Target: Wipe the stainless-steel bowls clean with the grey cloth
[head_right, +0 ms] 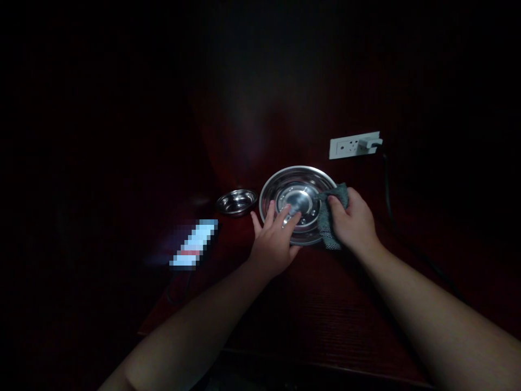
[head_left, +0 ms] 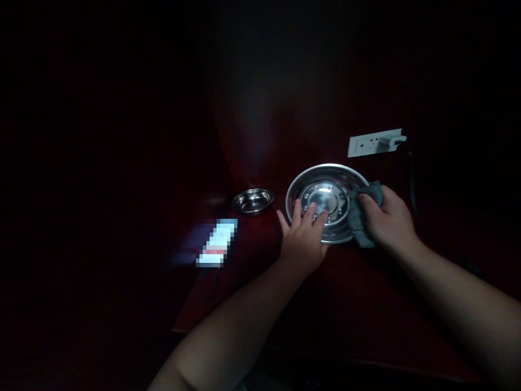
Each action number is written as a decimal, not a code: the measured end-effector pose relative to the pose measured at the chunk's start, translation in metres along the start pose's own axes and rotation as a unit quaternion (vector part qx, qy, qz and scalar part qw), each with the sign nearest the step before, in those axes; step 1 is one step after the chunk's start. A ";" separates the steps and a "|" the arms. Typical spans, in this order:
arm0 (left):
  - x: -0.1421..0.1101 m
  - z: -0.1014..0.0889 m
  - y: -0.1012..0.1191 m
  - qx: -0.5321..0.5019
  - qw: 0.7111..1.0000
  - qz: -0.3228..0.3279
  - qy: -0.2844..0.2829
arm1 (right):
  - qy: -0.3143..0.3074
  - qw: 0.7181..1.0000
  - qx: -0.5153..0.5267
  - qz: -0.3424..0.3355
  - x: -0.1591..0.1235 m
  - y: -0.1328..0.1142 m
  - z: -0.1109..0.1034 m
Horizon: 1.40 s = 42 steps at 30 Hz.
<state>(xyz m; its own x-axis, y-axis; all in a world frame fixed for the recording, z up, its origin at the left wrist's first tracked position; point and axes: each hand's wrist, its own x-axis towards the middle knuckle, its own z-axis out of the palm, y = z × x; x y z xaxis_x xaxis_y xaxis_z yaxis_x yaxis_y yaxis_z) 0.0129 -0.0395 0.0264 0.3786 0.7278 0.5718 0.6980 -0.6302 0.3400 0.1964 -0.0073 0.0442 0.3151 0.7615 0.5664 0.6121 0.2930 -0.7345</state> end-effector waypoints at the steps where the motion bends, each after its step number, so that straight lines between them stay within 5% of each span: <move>1: 0.000 0.000 -0.001 0.005 1.000 0.003 -0.001 | -0.002 1.000 0.001 -0.002 -0.001 -0.001 0.000; 12: -0.001 0.002 0.007 -0.075 0.989 0.124 -0.021 | 0.043 0.990 0.131 -0.038 0.004 0.008 0.000; 20: -0.002 -0.010 0.013 -0.088 0.989 0.118 -0.026 | 0.050 0.980 0.161 -0.108 0.000 -0.002 0.001; 32: -0.009 -0.019 0.011 -0.134 0.989 0.043 0.035 | 0.011 0.987 0.141 -0.075 -0.006 -0.009 -0.001; 42: -0.011 -0.013 0.006 -0.298 0.947 -0.073 0.093 | -0.027 0.985 0.145 -0.085 -0.005 -0.006 0.000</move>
<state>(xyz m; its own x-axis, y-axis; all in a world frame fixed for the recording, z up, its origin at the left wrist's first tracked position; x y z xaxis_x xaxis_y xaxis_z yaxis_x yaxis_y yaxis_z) 0.0049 -0.0547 0.0322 0.1524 0.7935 0.5892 0.2475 -0.6078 0.7546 0.1913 -0.0123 0.0455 0.1822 0.7139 0.6762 0.4179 0.5663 -0.7105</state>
